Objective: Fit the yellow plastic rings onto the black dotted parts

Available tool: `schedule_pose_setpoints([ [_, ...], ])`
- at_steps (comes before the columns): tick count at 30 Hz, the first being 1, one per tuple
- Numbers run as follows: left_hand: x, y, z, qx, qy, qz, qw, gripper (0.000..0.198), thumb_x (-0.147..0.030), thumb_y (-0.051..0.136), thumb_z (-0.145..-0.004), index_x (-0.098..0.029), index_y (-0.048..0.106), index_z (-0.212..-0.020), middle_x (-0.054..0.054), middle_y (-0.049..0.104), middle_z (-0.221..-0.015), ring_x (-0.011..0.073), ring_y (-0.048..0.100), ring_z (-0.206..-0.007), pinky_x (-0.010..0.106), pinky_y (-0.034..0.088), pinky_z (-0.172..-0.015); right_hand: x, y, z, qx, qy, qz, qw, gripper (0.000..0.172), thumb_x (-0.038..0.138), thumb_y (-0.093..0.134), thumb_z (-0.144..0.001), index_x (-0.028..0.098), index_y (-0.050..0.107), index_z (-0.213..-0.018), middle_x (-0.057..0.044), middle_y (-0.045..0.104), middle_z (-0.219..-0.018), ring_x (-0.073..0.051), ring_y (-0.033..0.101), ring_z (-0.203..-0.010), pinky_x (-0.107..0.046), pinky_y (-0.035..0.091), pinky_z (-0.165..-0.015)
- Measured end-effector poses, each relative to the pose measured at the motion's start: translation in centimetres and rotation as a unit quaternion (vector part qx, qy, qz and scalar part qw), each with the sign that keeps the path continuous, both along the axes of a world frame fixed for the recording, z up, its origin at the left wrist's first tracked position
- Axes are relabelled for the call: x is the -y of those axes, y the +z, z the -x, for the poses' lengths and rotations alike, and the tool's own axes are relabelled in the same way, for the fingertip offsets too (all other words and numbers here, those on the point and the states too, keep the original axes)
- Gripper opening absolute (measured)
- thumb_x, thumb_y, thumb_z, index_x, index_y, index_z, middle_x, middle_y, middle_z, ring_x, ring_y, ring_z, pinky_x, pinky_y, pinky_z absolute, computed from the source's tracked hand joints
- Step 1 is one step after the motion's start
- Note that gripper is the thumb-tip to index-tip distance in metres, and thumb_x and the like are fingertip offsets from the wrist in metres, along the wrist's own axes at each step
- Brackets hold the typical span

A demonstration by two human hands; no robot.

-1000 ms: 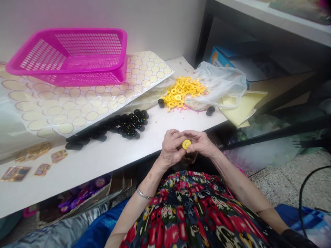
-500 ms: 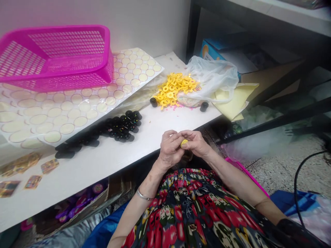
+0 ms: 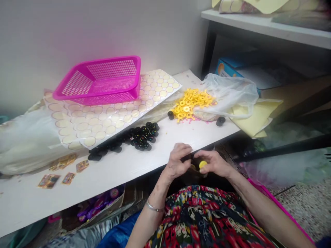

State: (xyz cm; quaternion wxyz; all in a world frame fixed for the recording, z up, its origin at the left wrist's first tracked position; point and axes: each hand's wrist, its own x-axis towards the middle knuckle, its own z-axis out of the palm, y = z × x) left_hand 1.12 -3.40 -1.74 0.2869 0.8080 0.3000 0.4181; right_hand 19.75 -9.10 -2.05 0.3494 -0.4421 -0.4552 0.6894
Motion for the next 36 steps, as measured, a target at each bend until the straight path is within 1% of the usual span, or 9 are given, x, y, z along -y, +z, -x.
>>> schedule_pose_setpoints([
  [4,-3.3,-0.7,2.4,-0.067,0.298,0.052,0.951,0.018,-0.018,0.051,-0.075,-0.017,0.063,-0.088,0.004,0.06,-0.083,0.0138,0.055,-0.072,0.026,0.044,-0.067,0.4,-1.6,0.4,0.258,0.089,-0.092,0.957,0.041,0.022,0.066,-0.063,0.018,0.059,-0.103,-0.003,0.061,-0.089,-0.018,0.056,-0.079,-0.028,0.042,-0.07],
  [8,-6.1,-0.4,2.8,-0.252,0.381,0.055,0.888,0.019,-0.02,0.045,-0.081,-0.016,0.061,-0.072,0.005,0.055,-0.074,0.0147,0.052,-0.069,0.026,0.038,-0.063,-0.3,-3.0,1.6,0.448,0.121,-0.2,0.863,0.022,0.021,0.053,-0.074,0.015,0.059,-0.095,-0.01,0.06,-0.094,-0.022,0.055,-0.092,-0.031,0.039,-0.078],
  [12,-7.5,0.1,2.1,-0.348,0.372,0.065,0.858,0.024,-0.018,0.042,-0.081,-0.015,0.061,-0.066,0.007,0.056,-0.078,0.0149,0.051,-0.067,0.027,0.032,-0.058,-1.4,-3.7,1.6,0.457,0.163,-0.189,0.854,0.016,0.027,0.054,-0.075,0.016,0.057,-0.087,-0.007,0.061,-0.085,-0.019,0.057,-0.08,-0.026,0.038,-0.068],
  [15,-8.0,0.3,1.7,-0.349,0.357,0.074,0.863,0.025,-0.016,0.042,-0.08,-0.014,0.062,-0.066,0.008,0.057,-0.078,0.015,0.051,-0.066,0.027,0.03,-0.057,-1.4,-3.7,1.1,0.447,0.179,-0.188,0.856,0.017,0.032,0.056,-0.077,0.016,0.057,-0.083,-0.006,0.061,-0.083,-0.018,0.057,-0.079,-0.025,0.038,-0.065],
  [18,-7.7,0.9,0.9,-0.264,0.317,0.123,0.903,0.023,-0.019,0.045,-0.077,-0.014,0.065,-0.067,0.007,0.059,-0.073,0.015,0.052,-0.067,0.027,0.032,-0.06,-1.0,-2.6,1.0,0.459,0.147,-0.251,0.84,0.015,0.03,0.054,-0.08,0.016,0.057,-0.079,-0.007,0.06,-0.08,-0.019,0.056,-0.079,-0.026,0.039,-0.067],
  [21,-6.4,1.9,-0.3,-0.091,0.233,0.293,0.923,0.017,-0.025,0.055,-0.071,-0.014,0.067,-0.07,0.002,0.059,-0.063,0.0127,0.05,-0.06,0.025,0.033,-0.058,-1.1,-0.5,1.4,0.422,0.035,-0.352,0.835,0.016,0.021,0.043,-0.087,0.017,0.057,-0.079,-0.005,0.058,-0.076,-0.015,0.055,-0.072,-0.026,0.041,-0.066],
  [26,-4.1,3.5,-2.5,0.096,0.092,0.523,0.842,0.014,-0.023,0.066,-0.056,-0.01,0.065,-0.06,-0.003,0.049,-0.046,0.0047,0.033,-0.042,0.021,0.022,-0.045,-3.5,1.8,2.5,0.369,-0.147,-0.45,0.8,0.02,0.015,0.04,-0.087,0.017,0.055,-0.1,-0.009,0.057,-0.087,-0.018,0.055,-0.082,-0.029,0.046,-0.071],
  [31,-4.2,3.4,-3.0,0.145,0.059,0.566,0.81,0.011,-0.019,0.066,-0.053,-0.008,0.064,-0.054,-0.003,0.044,-0.04,0.0035,0.031,-0.04,0.021,0.016,-0.043,-5.2,1.5,2.7,0.32,-0.172,-0.433,0.825,0.021,0.011,0.039,-0.085,0.018,0.058,-0.091,-0.005,0.058,-0.076,-0.016,0.056,-0.072,-0.027,0.047,-0.066],
  [36,-4.8,2.7,-3.2,0.149,0.047,0.565,0.81,0.015,-0.022,0.068,-0.054,-0.007,0.066,-0.058,-0.002,0.046,-0.043,0.0041,0.033,-0.042,0.021,0.017,-0.044,-5.7,0.4,2.6,0.268,-0.209,-0.398,0.852,0.02,0.013,0.043,-0.084,0.019,0.061,-0.089,-0.003,0.062,-0.076,-0.014,0.059,-0.07,-0.026,0.048,-0.066],
])
